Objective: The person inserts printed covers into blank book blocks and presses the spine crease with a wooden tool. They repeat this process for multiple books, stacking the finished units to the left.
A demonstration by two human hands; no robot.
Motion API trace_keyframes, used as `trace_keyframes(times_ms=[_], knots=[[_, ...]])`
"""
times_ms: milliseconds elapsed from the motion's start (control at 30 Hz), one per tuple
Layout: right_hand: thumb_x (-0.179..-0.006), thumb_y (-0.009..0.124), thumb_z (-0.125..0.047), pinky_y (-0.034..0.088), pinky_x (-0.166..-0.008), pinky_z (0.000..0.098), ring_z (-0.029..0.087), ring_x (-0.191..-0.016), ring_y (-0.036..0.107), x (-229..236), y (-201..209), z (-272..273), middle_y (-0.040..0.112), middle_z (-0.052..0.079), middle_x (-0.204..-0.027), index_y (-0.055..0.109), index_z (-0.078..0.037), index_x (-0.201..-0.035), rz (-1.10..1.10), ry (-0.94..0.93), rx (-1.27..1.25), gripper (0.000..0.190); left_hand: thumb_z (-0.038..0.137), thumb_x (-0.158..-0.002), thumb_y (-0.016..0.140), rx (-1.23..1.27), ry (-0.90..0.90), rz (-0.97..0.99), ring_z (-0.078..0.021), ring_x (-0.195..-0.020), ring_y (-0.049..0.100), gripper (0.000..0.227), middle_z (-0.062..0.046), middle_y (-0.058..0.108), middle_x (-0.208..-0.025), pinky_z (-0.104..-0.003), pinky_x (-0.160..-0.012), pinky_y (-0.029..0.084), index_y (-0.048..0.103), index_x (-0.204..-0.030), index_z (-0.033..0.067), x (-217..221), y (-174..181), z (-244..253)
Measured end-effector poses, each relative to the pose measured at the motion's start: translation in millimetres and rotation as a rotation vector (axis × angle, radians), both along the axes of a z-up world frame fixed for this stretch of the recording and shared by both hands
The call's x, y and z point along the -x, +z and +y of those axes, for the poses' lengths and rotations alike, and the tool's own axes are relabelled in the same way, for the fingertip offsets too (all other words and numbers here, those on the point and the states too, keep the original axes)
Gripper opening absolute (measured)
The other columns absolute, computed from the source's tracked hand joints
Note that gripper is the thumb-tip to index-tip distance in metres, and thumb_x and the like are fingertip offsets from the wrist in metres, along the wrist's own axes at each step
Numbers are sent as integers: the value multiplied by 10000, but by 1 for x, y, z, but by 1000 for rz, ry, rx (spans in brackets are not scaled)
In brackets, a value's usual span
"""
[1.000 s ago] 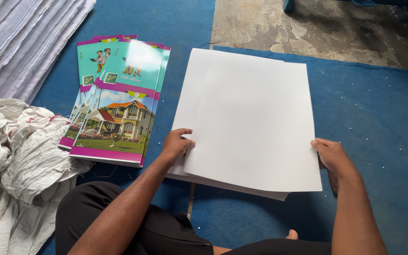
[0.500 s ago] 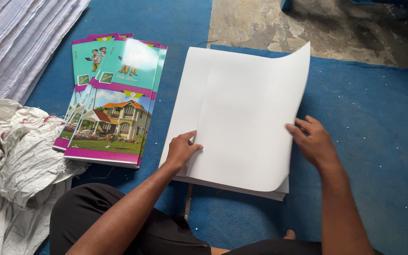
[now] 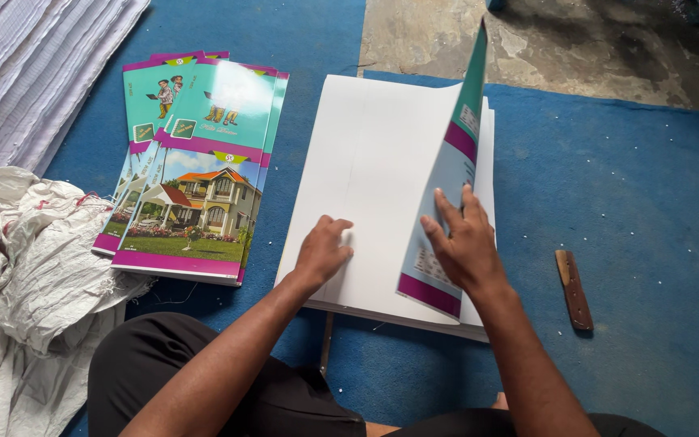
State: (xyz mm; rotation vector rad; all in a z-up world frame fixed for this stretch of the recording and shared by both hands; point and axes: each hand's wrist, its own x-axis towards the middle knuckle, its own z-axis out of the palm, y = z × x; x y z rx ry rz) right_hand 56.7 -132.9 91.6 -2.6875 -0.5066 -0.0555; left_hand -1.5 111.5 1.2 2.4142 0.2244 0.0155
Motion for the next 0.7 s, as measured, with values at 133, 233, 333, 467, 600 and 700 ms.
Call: trace_keyframes(times_ms=[133,233,333,467,600,700], knots=[[-937,454,-395,295,-1167,622,483,-1474,313,1,-16,7,313,371,-1565,471,-131,-1549,-155,113,87,666,0,-821,632,83,-77,-24,-232,-1062,681,434,-122,684,-1187,-364,-955,553,729,-1231,105,-12,-17,-4],[-921,489,-366,266,-1171,608,472,-1474,306,3,-25,18,333,365,-1556,478,-142,-1553,-209,155,167,671,227,-891,624,312,-26,82,-248,-1095,707,350,-157,738,-1211,-360,-969,551,745,-1201,117,-20,-19,2],[-925,544,-406,249,-1178,594,453,-1469,304,5,-27,30,345,346,-1551,497,-174,-1523,-216,213,184,643,478,-920,586,657,81,249,-328,-1152,666,485,-237,687,-1282,-484,-943,556,739,-1205,117,-28,-15,8],[-926,606,-446,232,-1186,587,418,-1474,305,10,-33,47,359,315,-1546,529,-196,-1470,-246,271,239,603,666,-915,598,835,101,251,-342,-1312,482,704,-313,595,-1356,-566,-1047,446,750,-1212,46,-39,-18,12],[-914,628,-475,242,-1165,593,401,-1462,314,14,-41,58,384,297,-1529,552,-173,-1435,-248,309,288,607,499,-835,768,922,124,263,-307,-1256,526,542,-209,649,-1230,-565,-1043,394,694,-1164,74,-45,-28,14],[-924,646,-442,284,-1164,579,387,-1433,386,14,-45,60,470,276,-1479,597,-139,-1392,-281,346,241,560,393,-771,808,965,201,270,-293,-1182,617,384,-161,736,-1049,-520,-1009,407,742,-995,89,-49,-33,14]])
